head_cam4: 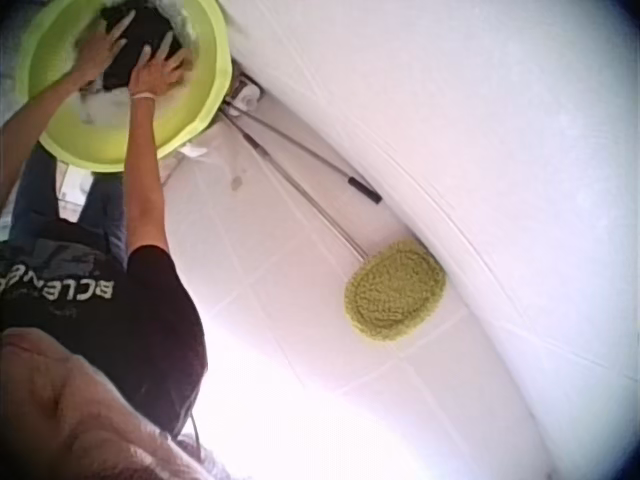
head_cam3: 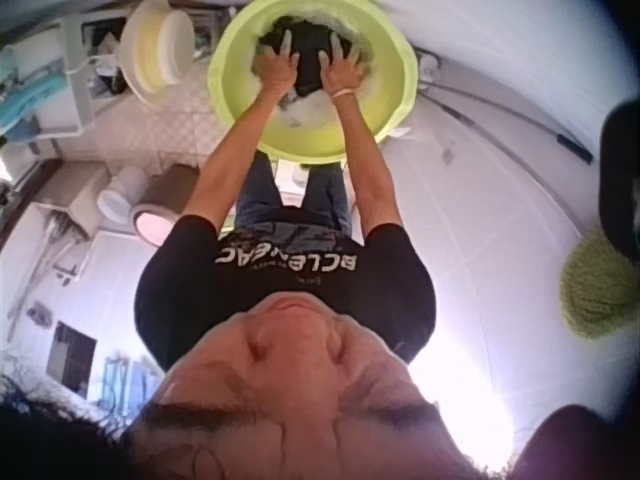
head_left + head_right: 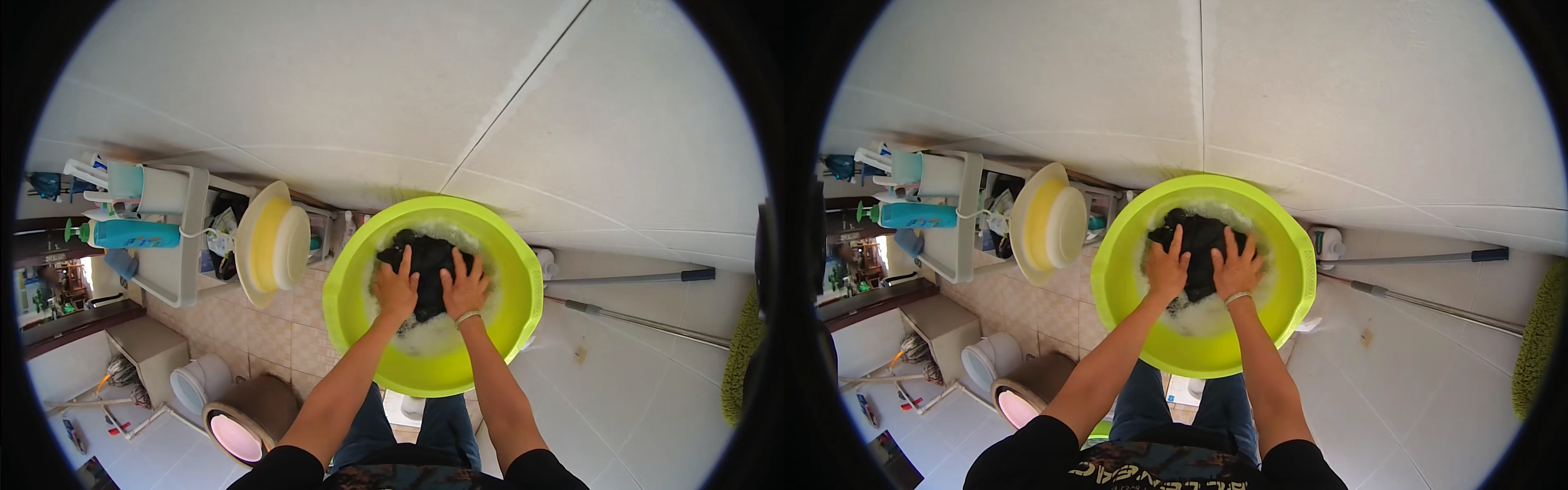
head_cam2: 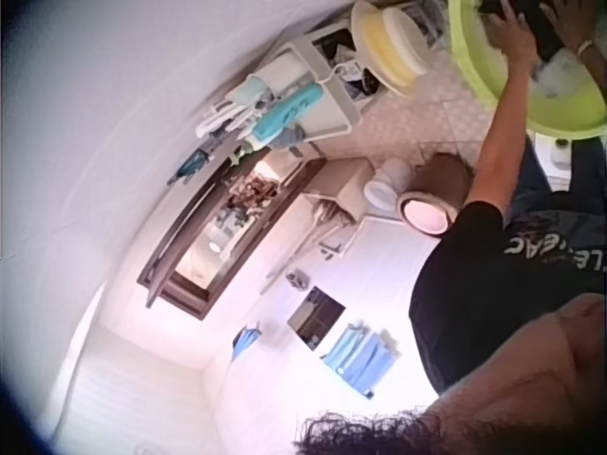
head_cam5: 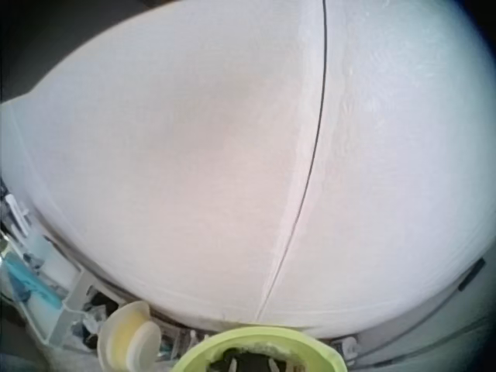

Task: The person hand-washes several pieces of clothing in a green basin filled with soapy water. They scrub and rinse a gray cloth, a black garment, and a yellow cloth, then transfer them to another basin.

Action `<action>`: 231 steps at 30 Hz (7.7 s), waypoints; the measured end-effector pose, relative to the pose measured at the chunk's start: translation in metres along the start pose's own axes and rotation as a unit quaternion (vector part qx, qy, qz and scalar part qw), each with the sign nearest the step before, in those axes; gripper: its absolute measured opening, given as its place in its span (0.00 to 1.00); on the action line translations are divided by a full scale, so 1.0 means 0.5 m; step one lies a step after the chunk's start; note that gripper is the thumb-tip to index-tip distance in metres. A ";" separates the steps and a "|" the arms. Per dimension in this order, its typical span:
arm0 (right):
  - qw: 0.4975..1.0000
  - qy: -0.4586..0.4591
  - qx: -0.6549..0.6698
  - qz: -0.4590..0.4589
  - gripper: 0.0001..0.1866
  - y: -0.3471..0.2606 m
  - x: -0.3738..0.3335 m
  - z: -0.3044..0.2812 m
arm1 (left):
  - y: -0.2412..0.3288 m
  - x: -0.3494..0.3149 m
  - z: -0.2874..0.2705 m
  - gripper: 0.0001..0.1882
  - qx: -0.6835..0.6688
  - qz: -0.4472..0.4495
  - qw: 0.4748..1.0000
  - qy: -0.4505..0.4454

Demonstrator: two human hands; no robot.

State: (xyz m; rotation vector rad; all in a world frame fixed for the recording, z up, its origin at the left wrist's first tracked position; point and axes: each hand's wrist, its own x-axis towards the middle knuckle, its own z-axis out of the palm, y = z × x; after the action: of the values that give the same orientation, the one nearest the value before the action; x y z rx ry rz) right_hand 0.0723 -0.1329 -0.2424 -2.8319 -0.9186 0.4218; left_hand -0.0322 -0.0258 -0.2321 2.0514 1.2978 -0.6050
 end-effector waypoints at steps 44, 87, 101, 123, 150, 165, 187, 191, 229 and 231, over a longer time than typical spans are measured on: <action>0.978 -0.094 0.172 0.068 0.26 -0.021 0.115 0.085 | -0.033 0.106 0.067 0.16 -0.321 0.079 0.910 0.250; 0.883 -0.022 0.448 -0.136 0.10 -0.149 -0.078 -0.077 | -0.059 0.030 0.032 0.29 -0.792 0.229 0.557 -0.098; 0.988 0.091 0.107 -0.057 0.15 0.009 0.066 -0.007 | 0.025 -0.039 -0.033 0.29 -0.684 -0.082 0.723 -0.051; 0.880 0.004 0.450 -0.148 0.17 -0.202 -0.106 -0.099 | -0.135 0.099 0.037 0.22 -0.753 0.397 0.438 -0.290; 0.913 -0.178 0.275 -0.244 0.20 0.059 -0.145 -0.100 | -0.082 -0.241 -0.167 0.29 -0.150 0.260 0.927 0.222; 0.812 -0.037 0.553 -0.182 0.14 0.058 -0.131 -0.195 | -0.077 -0.284 -0.212 0.26 -0.398 0.257 0.875 0.102; 0.608 -0.381 0.628 -0.301 0.34 -0.042 -0.080 -0.291 | 0.145 -0.438 -0.432 0.18 -0.561 0.314 0.766 -0.016; 0.437 -0.522 0.732 0.007 0.35 0.029 -0.077 -0.155 | 0.044 -0.229 -0.325 0.25 -0.551 0.176 0.816 0.013; 0.902 -0.002 0.360 -0.237 0.05 -0.168 -0.198 -0.197 | -0.051 -0.008 0.037 0.14 -0.890 0.063 0.327 -0.310; 0.945 0.016 0.236 -0.225 0.05 -0.121 -0.150 -0.157 | 0.080 -0.118 -0.082 0.13 -0.904 -0.036 0.330 -0.269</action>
State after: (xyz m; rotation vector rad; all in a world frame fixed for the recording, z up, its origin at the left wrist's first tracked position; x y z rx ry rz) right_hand 0.0044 -0.1320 -0.1383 -2.1160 -1.2233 0.4562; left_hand -0.0183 -0.0460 -0.1536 -0.2196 0.6414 0.3054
